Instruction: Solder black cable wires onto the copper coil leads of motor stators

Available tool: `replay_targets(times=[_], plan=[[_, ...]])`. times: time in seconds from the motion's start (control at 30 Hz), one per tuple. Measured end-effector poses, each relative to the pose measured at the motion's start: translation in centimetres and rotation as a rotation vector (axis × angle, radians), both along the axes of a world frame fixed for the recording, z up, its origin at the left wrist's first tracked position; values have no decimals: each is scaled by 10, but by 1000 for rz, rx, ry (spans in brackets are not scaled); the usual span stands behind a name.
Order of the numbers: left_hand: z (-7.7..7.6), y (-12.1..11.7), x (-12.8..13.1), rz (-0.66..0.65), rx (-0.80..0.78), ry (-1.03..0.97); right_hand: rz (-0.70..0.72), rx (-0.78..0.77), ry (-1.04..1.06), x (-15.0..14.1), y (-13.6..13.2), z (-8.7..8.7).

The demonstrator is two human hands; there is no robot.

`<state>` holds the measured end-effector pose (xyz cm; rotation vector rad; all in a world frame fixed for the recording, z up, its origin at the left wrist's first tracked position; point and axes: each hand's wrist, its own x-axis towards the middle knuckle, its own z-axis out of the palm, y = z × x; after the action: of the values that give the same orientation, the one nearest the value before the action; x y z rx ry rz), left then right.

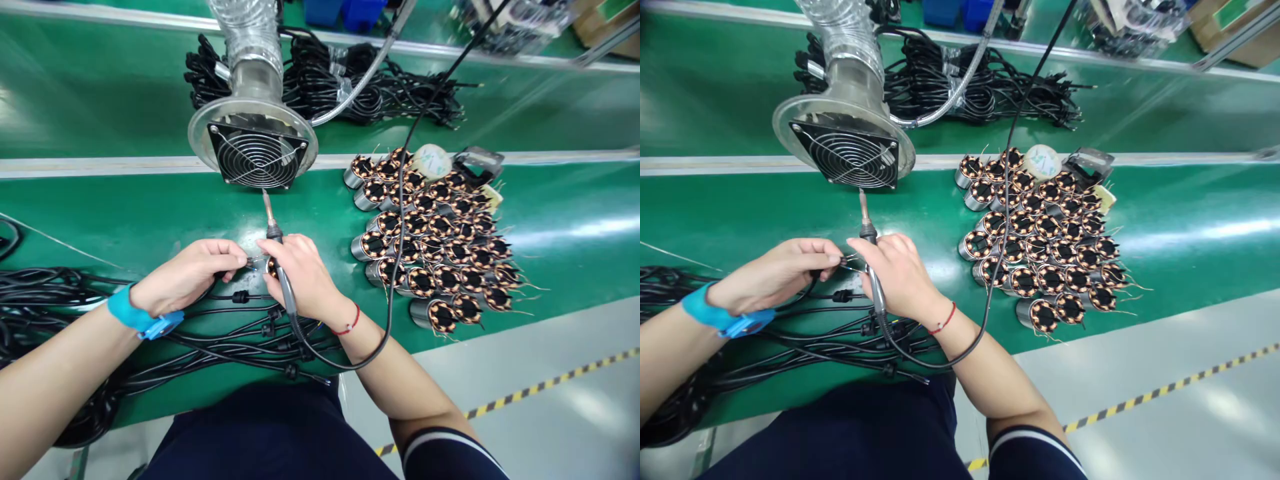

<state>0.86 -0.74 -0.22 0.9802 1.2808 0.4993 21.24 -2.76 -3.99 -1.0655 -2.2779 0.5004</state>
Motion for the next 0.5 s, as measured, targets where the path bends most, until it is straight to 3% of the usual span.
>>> replay_targets(times=[0.37, 0.5], plan=[[1, 1, 4, -78, -123, -68, 32, -41, 29, 3, 0, 0], [-1, 2, 1, -28, -114, -42, 40, -55, 108, 5, 1, 1]])
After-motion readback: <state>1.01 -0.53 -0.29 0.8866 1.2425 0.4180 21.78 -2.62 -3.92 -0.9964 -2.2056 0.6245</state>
